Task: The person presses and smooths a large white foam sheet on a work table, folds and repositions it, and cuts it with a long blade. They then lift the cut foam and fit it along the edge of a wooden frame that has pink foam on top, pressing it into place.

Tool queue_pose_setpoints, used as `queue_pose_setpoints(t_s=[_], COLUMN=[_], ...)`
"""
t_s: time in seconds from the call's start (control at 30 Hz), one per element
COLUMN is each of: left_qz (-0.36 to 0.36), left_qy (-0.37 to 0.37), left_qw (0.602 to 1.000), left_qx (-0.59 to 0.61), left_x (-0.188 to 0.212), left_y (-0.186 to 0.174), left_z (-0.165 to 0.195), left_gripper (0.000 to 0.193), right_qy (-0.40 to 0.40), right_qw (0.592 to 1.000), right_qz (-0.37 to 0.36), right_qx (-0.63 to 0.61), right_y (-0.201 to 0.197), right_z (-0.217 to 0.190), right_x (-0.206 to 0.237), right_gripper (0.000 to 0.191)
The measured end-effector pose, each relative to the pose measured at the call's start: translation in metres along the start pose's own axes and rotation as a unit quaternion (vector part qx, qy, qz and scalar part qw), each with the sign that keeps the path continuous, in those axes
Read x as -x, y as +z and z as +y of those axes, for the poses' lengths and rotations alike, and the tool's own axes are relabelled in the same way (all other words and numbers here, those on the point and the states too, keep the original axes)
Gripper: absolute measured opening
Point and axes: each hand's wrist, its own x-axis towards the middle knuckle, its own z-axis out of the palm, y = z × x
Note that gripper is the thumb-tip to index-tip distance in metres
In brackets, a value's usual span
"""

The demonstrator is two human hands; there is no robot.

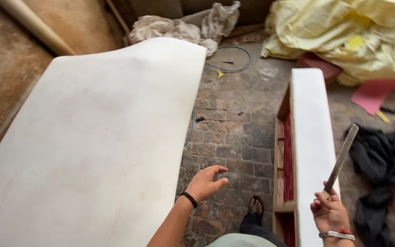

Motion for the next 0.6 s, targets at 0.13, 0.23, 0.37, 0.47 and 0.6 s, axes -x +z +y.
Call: queue_pose_setpoints(t_s=[0.13,0.23,0.37,0.47,0.6], left_qz=[0.124,0.184,0.254,0.369,0.424], left_qy=[-0.037,-0.066,-0.142,-0.124,-0.143], left_qw=[0.992,0.980,0.956,0.921,0.892], left_qx=[0.008,0.036,0.046,0.032,0.069], left_x=[-0.083,-0.127,-0.190,-0.249,-0.333], left_y=[-0.067,-0.107,-0.167,-0.216,-0.292], left_z=[0.005,0.001,-0.026,-0.067,-0.113], left_gripper=[0.041,0.039,0.037,0.035,0.037], right_qy=[0.088,0.110,0.117,0.118,0.121], right_qw=[0.989,0.969,0.933,0.909,0.887], right_qz=[-0.085,-0.173,-0.222,-0.238,-0.249], right_qx=[0.082,0.141,0.260,0.322,0.370], right_y=[0.143,0.243,0.358,0.433,0.518], right_z=[-0.035,-0.042,-0.021,0.006,0.022], right_x=[-0.134,-0.205,-0.284,-0.341,-0.412], right_gripper=[0.038,0.028,0.028,0.032,0.033])
